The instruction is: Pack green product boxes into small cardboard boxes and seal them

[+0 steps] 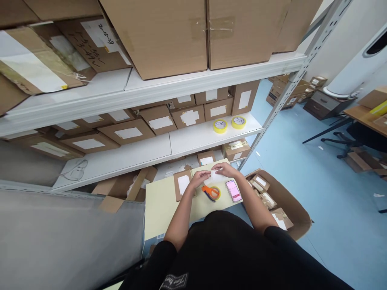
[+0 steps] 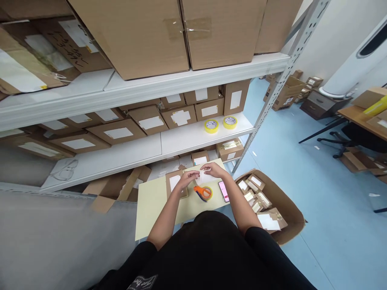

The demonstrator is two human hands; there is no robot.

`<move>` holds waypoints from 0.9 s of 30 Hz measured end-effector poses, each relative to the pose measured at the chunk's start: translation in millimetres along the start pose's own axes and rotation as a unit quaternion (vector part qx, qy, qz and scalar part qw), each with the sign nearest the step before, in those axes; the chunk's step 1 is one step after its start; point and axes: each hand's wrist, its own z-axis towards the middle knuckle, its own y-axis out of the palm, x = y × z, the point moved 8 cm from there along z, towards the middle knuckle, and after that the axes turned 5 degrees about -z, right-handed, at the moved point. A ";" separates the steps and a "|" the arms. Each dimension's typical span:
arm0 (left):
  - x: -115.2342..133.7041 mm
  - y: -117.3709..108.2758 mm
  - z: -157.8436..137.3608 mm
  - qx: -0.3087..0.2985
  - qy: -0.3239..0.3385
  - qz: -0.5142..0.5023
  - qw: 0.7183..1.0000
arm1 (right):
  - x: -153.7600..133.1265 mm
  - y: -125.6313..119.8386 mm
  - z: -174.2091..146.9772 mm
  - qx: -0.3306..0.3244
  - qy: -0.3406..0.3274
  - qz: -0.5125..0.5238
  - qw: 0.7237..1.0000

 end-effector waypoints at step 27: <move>-25.6 -73.9 -123.6 0.289 -0.046 -0.253 0.922 | -32.9 135.5 -8.0 0.089 0.114 0.325 0.934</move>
